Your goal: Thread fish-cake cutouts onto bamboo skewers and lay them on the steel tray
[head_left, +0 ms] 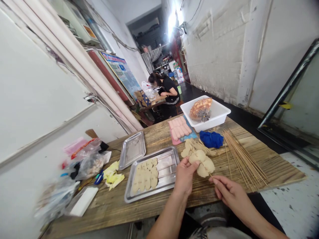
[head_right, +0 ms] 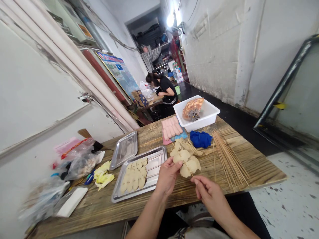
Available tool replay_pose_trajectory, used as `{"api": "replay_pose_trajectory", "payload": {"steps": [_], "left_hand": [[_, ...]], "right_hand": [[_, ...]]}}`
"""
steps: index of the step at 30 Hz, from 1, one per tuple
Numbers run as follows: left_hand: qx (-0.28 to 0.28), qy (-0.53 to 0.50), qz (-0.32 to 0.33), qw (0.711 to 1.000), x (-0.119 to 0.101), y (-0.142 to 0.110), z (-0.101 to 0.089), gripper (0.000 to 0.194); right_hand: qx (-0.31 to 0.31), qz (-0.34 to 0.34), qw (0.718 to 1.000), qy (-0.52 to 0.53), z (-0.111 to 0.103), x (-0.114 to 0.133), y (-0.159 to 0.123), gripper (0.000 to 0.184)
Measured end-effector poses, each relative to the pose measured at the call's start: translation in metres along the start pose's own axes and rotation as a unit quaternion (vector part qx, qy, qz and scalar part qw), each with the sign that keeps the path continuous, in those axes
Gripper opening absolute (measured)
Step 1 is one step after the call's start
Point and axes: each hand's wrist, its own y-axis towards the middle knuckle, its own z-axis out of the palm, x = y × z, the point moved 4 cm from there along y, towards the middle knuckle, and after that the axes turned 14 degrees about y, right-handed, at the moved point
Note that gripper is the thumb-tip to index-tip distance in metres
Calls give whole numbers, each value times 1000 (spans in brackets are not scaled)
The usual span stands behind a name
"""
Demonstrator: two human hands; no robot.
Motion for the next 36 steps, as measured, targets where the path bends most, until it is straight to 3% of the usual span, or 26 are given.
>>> {"api": "replay_pose_trajectory", "payload": {"steps": [7,14,20,24,25,26,28,30,32,36], "left_hand": [[43,-41,-17,998,3,-7,12,50],[56,-74,-44,995,6,-11,21,39],[59,-6,-30,998,8,-13,25,47],[40,146,11,988,-4,11,0,42],[3,237,54,970,-13,20,-11,34],[-25,353,97,930,-21,30,-20,30],[-48,586,125,799,-31,50,-32,31],[-28,733,89,674,-32,68,-39,29],[-14,774,67,629,-29,80,-44,29],[-2,779,54,624,-19,96,-48,27]], "right_hand": [[-11,11,1000,6,-8,-10,-4,40],[-33,56,996,61,-18,-24,-10,44],[-65,85,992,65,-34,-24,-17,46],[-83,96,990,60,-45,-21,-19,47],[-83,99,990,55,-47,-20,-19,49],[-82,102,990,50,-48,-20,-19,50],[-76,102,991,46,-49,-20,-20,51],[-76,98,991,44,-49,-22,-20,50],[-76,98,991,46,-49,-25,-20,50],[-74,111,989,59,-48,-29,-21,51]]}}
